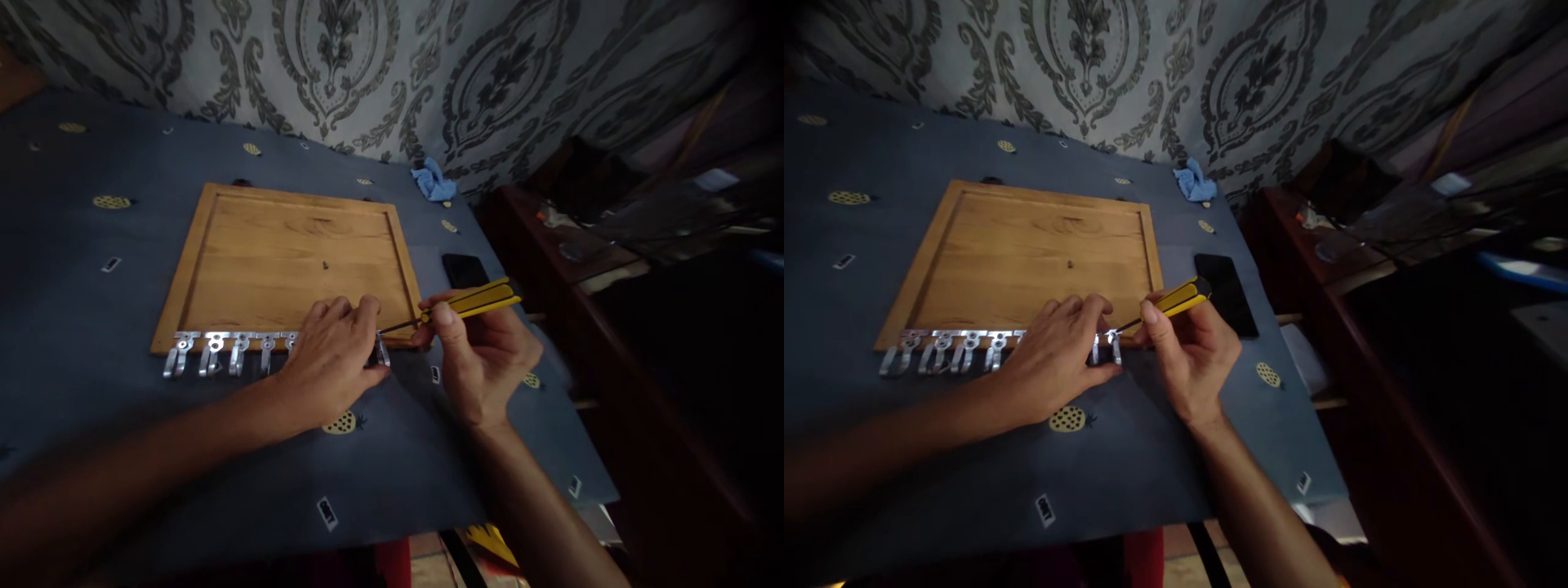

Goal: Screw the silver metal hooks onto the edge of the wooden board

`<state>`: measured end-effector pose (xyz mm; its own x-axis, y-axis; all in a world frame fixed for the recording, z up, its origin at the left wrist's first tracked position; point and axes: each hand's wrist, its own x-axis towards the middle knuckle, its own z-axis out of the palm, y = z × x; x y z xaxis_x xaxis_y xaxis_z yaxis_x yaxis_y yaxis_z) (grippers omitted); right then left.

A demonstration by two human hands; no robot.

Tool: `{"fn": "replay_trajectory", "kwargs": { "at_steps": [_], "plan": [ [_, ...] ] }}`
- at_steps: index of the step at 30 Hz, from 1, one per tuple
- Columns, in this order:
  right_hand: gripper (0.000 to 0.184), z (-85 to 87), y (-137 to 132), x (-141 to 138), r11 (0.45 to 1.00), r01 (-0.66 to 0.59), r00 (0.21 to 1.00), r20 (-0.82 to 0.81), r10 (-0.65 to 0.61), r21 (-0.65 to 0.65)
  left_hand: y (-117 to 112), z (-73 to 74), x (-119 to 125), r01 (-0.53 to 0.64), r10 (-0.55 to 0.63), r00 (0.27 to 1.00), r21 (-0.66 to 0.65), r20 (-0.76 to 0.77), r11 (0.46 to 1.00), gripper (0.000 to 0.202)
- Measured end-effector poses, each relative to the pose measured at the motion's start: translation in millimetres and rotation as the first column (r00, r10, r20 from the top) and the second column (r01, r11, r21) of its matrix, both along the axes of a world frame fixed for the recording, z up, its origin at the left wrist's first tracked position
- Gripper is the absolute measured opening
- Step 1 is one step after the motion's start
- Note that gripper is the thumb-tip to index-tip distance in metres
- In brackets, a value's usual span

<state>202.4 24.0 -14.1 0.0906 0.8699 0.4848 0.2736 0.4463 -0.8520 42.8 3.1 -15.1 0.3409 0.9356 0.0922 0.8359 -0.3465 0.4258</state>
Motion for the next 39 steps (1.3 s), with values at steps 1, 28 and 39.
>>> {"fn": "replay_trajectory", "kwargs": {
  "at_steps": [1,28,39],
  "plan": [
    [0.024,-0.3,0,0,1.000,-0.004,1.000,-0.003,0.004,-0.005,0,-0.1,0,0.001,-0.001,1.000,-0.002,0.000,1.000,0.047],
    [0.014,-3.7,-2,2,0.997,-0.043,0.987,0.155,0.033,0.064,0,-3.2,0,-0.018,0.017,0.999,0.037,0.029,0.999,0.043],
    [0.019,8.8,3,2,0.986,-0.127,0.992,-0.007,0.127,-0.110,0,-3.2,0,-0.007,0.006,1.000,0.040,0.030,0.999,0.048]
  ]
}}
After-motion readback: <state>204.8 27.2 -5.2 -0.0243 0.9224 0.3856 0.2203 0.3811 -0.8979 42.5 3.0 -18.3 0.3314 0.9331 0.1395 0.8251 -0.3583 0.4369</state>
